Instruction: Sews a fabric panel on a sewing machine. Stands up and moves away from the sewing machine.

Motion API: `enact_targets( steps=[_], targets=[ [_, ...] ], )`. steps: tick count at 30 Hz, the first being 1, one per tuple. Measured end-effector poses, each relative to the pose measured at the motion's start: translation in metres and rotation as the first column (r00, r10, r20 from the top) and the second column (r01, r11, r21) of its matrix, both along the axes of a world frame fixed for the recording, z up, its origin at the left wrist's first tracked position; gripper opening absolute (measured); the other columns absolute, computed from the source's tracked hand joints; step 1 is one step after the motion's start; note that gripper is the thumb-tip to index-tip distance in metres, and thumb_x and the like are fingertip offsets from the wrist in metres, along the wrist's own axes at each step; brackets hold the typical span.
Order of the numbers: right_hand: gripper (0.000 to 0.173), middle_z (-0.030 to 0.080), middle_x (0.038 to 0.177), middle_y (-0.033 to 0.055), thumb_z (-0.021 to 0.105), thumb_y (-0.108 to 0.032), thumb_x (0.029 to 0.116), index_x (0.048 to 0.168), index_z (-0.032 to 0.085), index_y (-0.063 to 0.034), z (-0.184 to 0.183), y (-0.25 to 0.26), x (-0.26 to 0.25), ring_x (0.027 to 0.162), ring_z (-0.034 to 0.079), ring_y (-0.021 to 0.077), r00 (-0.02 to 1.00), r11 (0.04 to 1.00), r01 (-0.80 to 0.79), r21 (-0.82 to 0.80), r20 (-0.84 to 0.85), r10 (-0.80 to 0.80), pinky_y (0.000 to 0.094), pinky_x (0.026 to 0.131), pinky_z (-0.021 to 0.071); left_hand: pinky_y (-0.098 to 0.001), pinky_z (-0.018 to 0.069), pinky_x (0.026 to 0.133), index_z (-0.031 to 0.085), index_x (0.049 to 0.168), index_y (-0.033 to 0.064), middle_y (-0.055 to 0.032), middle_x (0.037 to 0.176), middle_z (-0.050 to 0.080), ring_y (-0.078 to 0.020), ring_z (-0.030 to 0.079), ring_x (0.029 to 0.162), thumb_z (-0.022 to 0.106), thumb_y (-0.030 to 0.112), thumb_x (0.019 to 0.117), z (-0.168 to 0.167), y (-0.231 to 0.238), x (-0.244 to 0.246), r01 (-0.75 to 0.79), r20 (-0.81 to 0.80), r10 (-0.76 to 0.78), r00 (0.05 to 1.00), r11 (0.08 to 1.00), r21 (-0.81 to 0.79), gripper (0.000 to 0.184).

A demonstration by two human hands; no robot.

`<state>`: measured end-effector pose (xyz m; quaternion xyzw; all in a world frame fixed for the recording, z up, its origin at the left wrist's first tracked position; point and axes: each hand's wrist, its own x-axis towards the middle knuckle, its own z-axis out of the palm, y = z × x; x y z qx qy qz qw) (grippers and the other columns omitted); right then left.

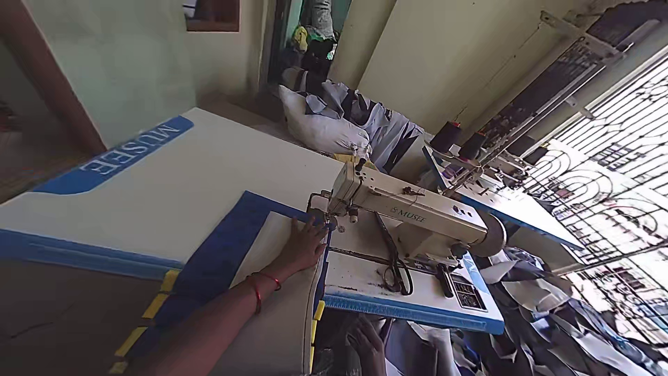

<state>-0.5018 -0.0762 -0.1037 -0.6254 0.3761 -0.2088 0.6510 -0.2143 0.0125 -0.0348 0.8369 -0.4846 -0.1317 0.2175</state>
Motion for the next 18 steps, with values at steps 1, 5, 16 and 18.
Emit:
enact_targets(
  steps=[1, 5, 16, 18],
  targets=[
    [0.035, 0.068, 0.112, 0.0194, 0.043, 0.003, 0.0998, 0.131, 0.051, 0.0160, 0.007, 0.014, 0.012, 0.100, 0.069, 0.0157, 0.994, 0.994, -0.103, -0.032, 0.018, 0.104, 0.0312, 0.091, 0.0561, -0.0769, -0.0066, 0.116, 0.043, 0.156, 0.0091, -0.0099, 0.166, 0.035, -0.0382, 0.013, 0.158, 0.042, 0.033, 0.1093, 0.000, 0.000, 0.000, 0.000, -0.002, 0.000, 1.000, 1.000, 0.004, 0.053],
    [0.045, 0.065, 0.123, 0.0235, 0.044, -0.008, 0.1019, 0.138, 0.045, 0.0176, 0.025, 0.049, 0.032, 0.109, 0.066, 0.0142, 0.893, 0.886, -0.432, -0.170, 0.056, 0.446, 0.0312, 0.099, 0.0521, -0.0764, -0.0070, 0.116, 0.042, 0.157, 0.0114, -0.0078, 0.167, 0.034, -0.0364, 0.012, 0.159, 0.042, 0.032, 0.1087, 0.001, 0.000, -0.001, 0.004, 0.001, -0.004, 1.000, 1.000, 0.020, 0.052],
    [0.067, 0.057, 0.133, 0.0239, 0.050, -0.006, 0.0970, 0.149, 0.016, 0.0179, 0.030, 0.057, 0.034, 0.113, 0.064, 0.0074, 0.821, 0.843, -0.532, -0.082, 0.193, 0.537, 0.0269, 0.099, 0.0519, -0.0767, -0.0062, 0.115, 0.043, 0.157, 0.0129, -0.0086, 0.166, 0.035, -0.0393, 0.015, 0.158, 0.040, 0.032, 0.1089, -0.001, -0.001, -0.001, -0.002, 0.014, 0.002, 1.000, 1.000, -0.003, 0.052],
    [0.072, 0.055, 0.134, 0.0234, 0.052, -0.008, 0.0963, 0.151, 0.011, 0.0172, 0.030, 0.059, 0.034, 0.113, 0.064, 0.0068, 0.820, 0.848, -0.525, -0.076, 0.220, 0.528, 0.0269, 0.099, 0.0520, -0.0764, -0.0059, 0.116, 0.043, 0.157, 0.0132, -0.0083, 0.166, 0.035, -0.0389, 0.015, 0.158, 0.040, 0.033, 0.1089, -0.002, -0.001, -0.001, -0.005, 0.016, 0.005, 1.000, 1.000, -0.003, 0.052]
  ],
)
